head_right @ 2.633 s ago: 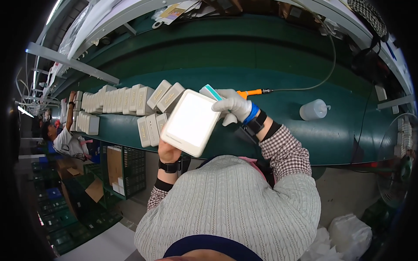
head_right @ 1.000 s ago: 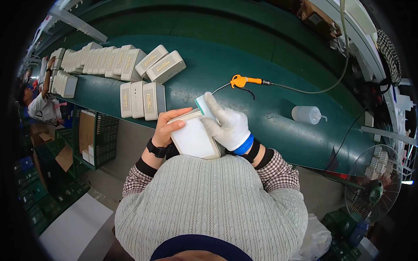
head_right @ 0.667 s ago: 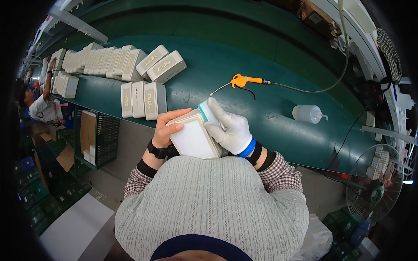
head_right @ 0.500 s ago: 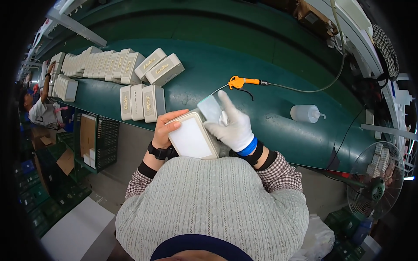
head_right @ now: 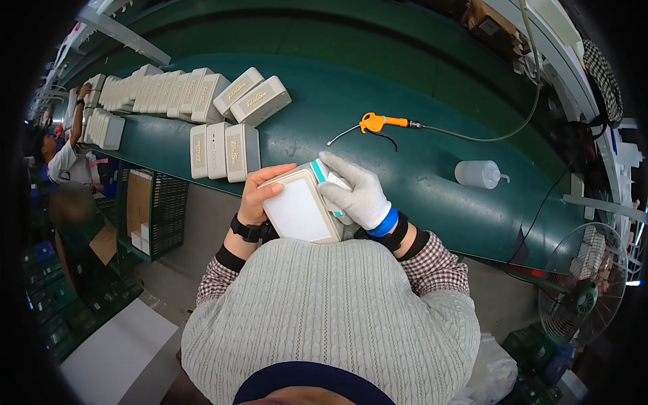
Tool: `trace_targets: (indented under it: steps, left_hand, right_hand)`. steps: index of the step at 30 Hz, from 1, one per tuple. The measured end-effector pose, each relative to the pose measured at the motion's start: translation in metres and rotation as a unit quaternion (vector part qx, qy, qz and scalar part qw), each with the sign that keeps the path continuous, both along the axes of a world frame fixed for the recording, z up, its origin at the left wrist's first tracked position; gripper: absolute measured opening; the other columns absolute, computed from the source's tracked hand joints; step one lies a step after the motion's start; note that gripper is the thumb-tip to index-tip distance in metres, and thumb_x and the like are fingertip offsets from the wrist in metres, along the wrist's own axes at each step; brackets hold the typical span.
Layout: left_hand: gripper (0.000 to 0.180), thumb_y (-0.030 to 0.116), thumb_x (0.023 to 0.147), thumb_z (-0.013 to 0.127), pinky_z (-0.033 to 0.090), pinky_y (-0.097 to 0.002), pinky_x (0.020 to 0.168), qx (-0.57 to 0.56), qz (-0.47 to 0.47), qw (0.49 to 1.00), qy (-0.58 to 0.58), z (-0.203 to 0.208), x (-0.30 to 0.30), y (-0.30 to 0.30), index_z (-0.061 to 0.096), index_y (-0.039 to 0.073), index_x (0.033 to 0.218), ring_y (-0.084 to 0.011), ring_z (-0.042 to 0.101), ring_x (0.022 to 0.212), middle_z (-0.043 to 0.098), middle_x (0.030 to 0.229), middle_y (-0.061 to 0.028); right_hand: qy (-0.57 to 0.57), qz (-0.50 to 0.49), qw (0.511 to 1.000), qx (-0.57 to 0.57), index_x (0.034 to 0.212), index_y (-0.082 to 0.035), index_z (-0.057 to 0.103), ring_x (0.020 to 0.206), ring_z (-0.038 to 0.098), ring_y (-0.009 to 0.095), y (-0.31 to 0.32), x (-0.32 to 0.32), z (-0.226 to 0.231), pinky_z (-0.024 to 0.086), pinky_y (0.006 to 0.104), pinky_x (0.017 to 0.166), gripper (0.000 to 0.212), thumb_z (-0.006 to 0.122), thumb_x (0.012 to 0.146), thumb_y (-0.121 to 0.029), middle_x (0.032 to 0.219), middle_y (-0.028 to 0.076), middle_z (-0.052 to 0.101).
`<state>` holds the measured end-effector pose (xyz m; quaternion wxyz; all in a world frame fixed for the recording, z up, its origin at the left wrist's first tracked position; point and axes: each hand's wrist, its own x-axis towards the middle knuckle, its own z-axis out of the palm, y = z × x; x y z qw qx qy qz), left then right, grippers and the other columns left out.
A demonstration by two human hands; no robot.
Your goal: The person picks up a white electronic device and wipes its front, sides, and back with a cloth. They then use an air nozzle to blow air onto the device before wiping it again and placing it back on the conveyor belt.
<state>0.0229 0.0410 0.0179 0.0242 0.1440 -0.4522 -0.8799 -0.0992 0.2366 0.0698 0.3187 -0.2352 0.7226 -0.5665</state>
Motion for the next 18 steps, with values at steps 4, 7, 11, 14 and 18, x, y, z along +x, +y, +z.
trace_targets:
  steps: [4,7,11,14,18]
  left_hand:
    - [0.049,0.013,0.077,0.068,0.050,-0.0287,0.085,0.007,0.001,1.000,0.004,-0.001,0.001,0.001,0.058,-0.008,0.120,-0.0202,0.065,0.094,0.066,0.107,-0.0173]
    - [0.049,0.014,0.077,0.068,0.050,-0.0287,0.085,0.019,0.008,1.000,0.004,-0.007,0.003,0.000,0.058,-0.008,0.120,-0.0203,0.065,0.094,0.066,0.107,-0.0173]
    - [0.050,0.014,0.077,0.069,0.050,-0.0285,0.085,0.026,0.011,1.000,0.005,-0.009,0.003,-0.002,0.058,-0.008,0.120,-0.0202,0.065,0.094,0.066,0.107,-0.0172]
    - [0.050,0.014,0.077,0.068,0.050,-0.0284,0.085,0.029,0.010,0.999,0.006,-0.010,0.002,-0.002,0.058,-0.008,0.120,-0.0200,0.065,0.093,0.067,0.107,-0.0172]
    - [0.049,0.015,0.077,0.068,0.050,-0.0283,0.084,0.034,0.004,0.999,0.008,-0.010,0.000,-0.002,0.058,-0.008,0.120,-0.0199,0.065,0.093,0.067,0.107,-0.0173]
  right_hand:
    - [-0.065,-0.026,0.997,-0.044,0.127,0.001,0.056,0.099,0.059,0.016,0.000,-0.001,-0.002,0.047,0.0275,0.088,0.056,0.074,0.075,-0.011,0.111,0.013,0.061]
    - [-0.040,-0.020,0.998,-0.050,0.126,0.002,0.057,0.100,0.059,0.017,0.000,-0.001,-0.005,0.046,0.0270,0.089,0.057,0.076,0.073,-0.009,0.109,0.012,0.061]
    - [0.021,-0.013,0.999,-0.048,0.124,0.002,0.058,0.098,0.059,0.016,0.001,-0.001,-0.008,0.046,0.0267,0.087,0.059,0.078,0.069,-0.006,0.107,0.011,0.061]
    - [0.022,-0.018,0.998,-0.056,0.123,0.002,0.059,0.097,0.059,0.016,0.001,-0.003,-0.006,0.047,0.0268,0.086,0.059,0.077,0.067,-0.004,0.106,0.012,0.061]
    - [-0.054,-0.046,0.995,-0.067,0.122,0.003,0.059,0.095,0.060,0.017,0.000,-0.002,-0.007,0.047,0.0277,0.084,0.059,0.076,0.065,-0.004,0.105,0.012,0.061]
